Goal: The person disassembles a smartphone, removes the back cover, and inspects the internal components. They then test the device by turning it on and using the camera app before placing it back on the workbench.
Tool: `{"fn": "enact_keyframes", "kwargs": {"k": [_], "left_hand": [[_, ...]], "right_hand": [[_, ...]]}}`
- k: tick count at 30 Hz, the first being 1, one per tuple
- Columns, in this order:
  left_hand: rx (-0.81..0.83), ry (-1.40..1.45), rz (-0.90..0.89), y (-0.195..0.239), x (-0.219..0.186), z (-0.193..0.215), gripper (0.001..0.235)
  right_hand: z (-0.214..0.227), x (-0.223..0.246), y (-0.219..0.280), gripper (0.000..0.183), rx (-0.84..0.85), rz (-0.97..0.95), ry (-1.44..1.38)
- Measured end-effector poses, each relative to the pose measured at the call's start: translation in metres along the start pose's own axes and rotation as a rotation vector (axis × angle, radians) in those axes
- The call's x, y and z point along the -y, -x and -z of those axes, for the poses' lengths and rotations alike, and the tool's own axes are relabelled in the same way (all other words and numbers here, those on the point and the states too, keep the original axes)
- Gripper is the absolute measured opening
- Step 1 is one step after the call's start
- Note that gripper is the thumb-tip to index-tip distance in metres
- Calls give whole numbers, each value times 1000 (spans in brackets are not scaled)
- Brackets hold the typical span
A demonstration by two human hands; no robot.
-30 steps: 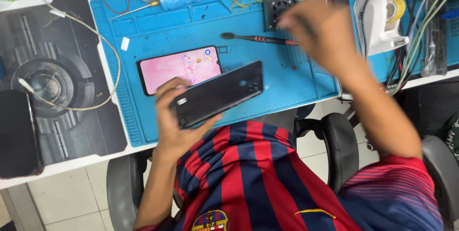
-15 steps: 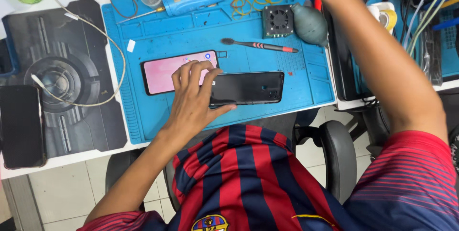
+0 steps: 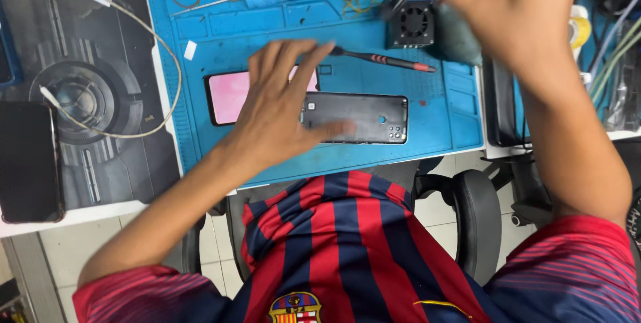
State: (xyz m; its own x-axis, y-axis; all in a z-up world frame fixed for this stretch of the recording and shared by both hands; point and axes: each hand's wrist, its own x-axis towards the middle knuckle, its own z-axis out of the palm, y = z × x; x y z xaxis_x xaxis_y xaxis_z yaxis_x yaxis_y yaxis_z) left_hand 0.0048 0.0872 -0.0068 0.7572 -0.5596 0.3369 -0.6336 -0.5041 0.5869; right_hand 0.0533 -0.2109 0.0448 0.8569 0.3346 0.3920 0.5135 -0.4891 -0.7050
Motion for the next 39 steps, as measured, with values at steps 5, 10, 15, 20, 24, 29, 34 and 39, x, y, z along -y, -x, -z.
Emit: {"fn": "enact_keyframes", "kwargs": {"k": [5,10,15,20,24,29,34,39], "left_hand": [[-170,162,-28,-25,0,-2,47],[-245,188,-114,-33,6,6,31],[53,484,72,-27,9,11,21],[398,978,182,-27,24,8,35],[568,1224,420,-18,43,5,36],[448,1120,281,-14,65,4,30],[237,1017,110,-29,66,-1,33],[178,791,-10,-50,52,-12,38]], "right_hand": [[-27,49,10,19,51,-27,-159],[-28,62,-8,14,91,-43,-140],[-24,59,-17,11,199,70,-14],[-24,48,-8,12,236,187,-96],[-17,23,6,16,300,152,-243],[-41,-7,33,23,261,43,-2],[-66,-29,56,20,321,52,250],[-60,-25,65,16,292,55,529]]}}
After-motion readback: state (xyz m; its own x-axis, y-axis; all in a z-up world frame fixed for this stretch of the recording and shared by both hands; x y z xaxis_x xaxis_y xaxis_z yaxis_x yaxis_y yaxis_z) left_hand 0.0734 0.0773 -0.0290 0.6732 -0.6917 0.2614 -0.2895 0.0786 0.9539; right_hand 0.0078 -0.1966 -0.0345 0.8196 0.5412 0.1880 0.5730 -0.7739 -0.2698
